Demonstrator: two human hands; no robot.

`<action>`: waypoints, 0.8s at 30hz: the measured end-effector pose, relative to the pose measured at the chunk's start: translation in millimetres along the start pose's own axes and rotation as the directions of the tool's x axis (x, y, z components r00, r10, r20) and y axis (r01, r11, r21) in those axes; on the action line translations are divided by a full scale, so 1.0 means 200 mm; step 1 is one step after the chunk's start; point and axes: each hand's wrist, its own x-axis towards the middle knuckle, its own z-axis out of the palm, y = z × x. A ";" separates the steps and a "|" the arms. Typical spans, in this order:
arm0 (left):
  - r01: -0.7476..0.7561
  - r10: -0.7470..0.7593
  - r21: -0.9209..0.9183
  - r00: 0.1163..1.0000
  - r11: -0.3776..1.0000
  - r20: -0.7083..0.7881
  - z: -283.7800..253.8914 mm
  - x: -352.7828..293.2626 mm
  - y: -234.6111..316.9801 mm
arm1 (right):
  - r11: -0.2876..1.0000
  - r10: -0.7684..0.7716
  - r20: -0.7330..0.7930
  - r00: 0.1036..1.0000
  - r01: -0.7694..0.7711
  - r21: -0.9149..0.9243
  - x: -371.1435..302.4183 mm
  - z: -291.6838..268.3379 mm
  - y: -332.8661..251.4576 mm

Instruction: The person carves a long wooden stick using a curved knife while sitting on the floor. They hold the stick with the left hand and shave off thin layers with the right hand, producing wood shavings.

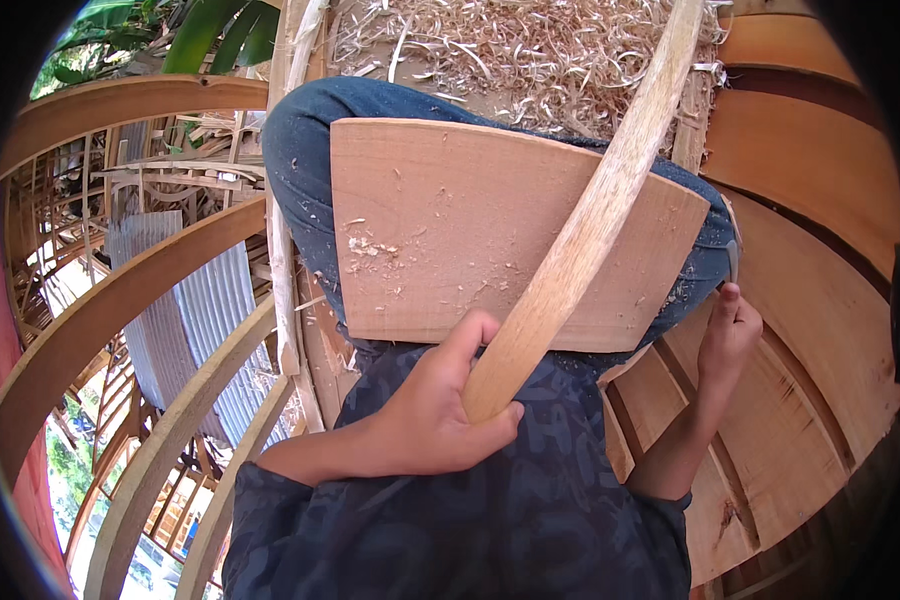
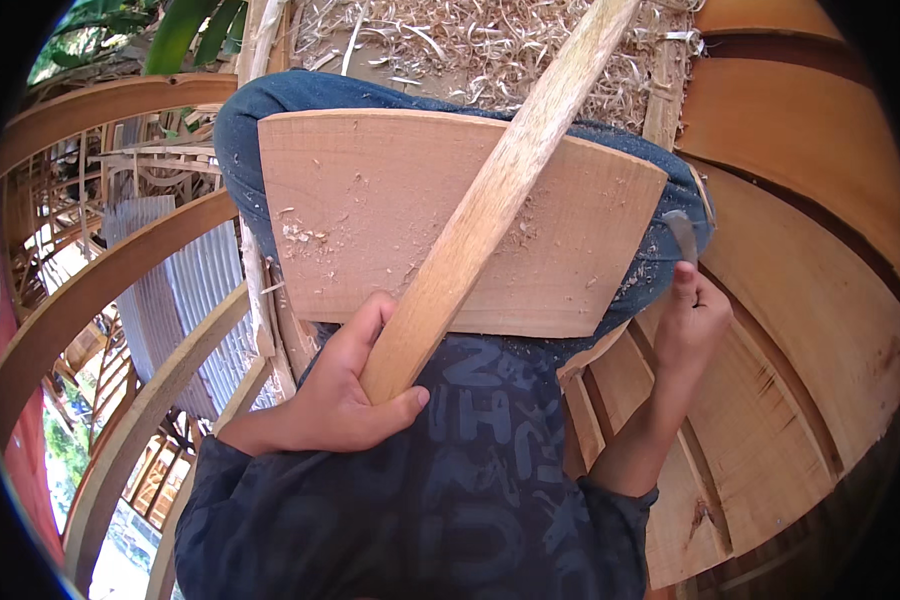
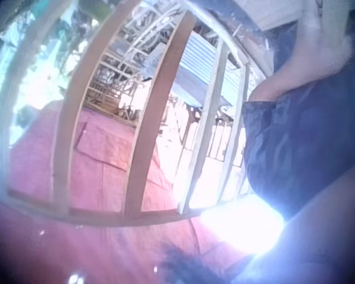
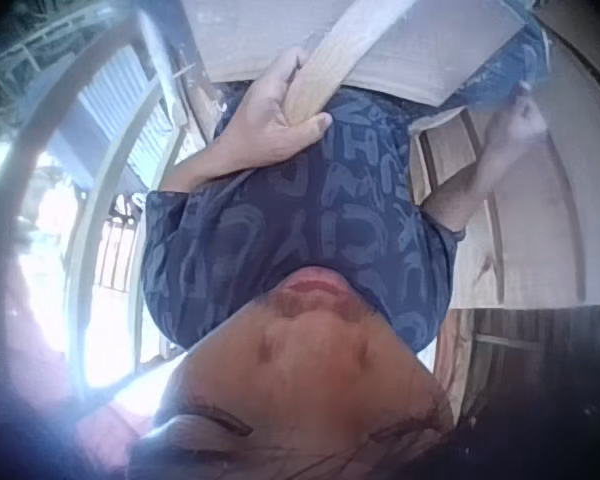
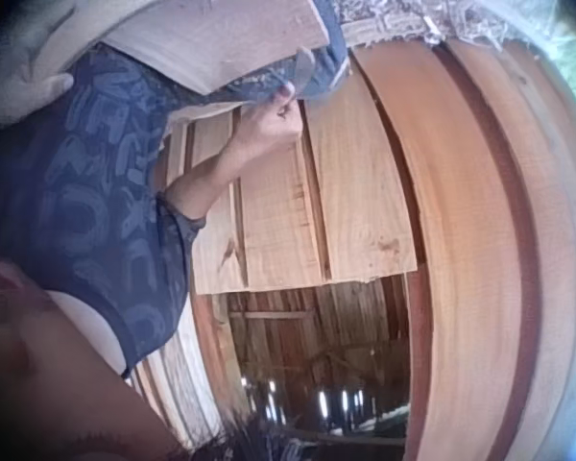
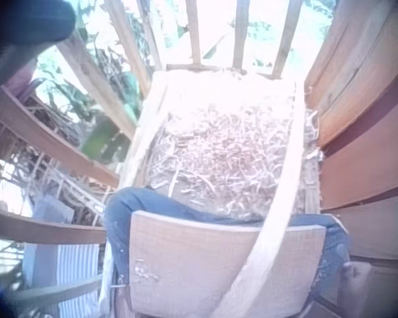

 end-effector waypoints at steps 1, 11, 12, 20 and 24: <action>-0.020 0.020 0.001 1.000 1.000 0.007 0.00 0.02 0.00 | 0.994 -0.039 0.075 0.996 0.031 0.106 -0.09 0.01 -0.10; -0.059 0.060 0.018 0.997 0.998 -0.040 0.07 0.07 0.04 | 0.903 -0.401 0.212 0.891 0.424 -0.073 -0.21 0.20 -0.34; -0.046 0.047 0.014 0.999 0.999 -0.016 0.06 0.05 0.05 | 0.901 -0.398 0.200 0.895 0.422 -0.100 -0.18 0.19 -0.33; -0.025 0.024 0.037 0.999 0.999 0.038 0.01 0.00 0.01 | 0.996 -0.043 0.076 0.996 0.036 0.085 -0.10 0.00 -0.14; -0.059 0.060 -0.020 0.998 0.998 0.036 0.07 0.03 0.01 | 0.946 -0.325 0.282 0.903 0.311 0.094 -0.29 0.15 -0.36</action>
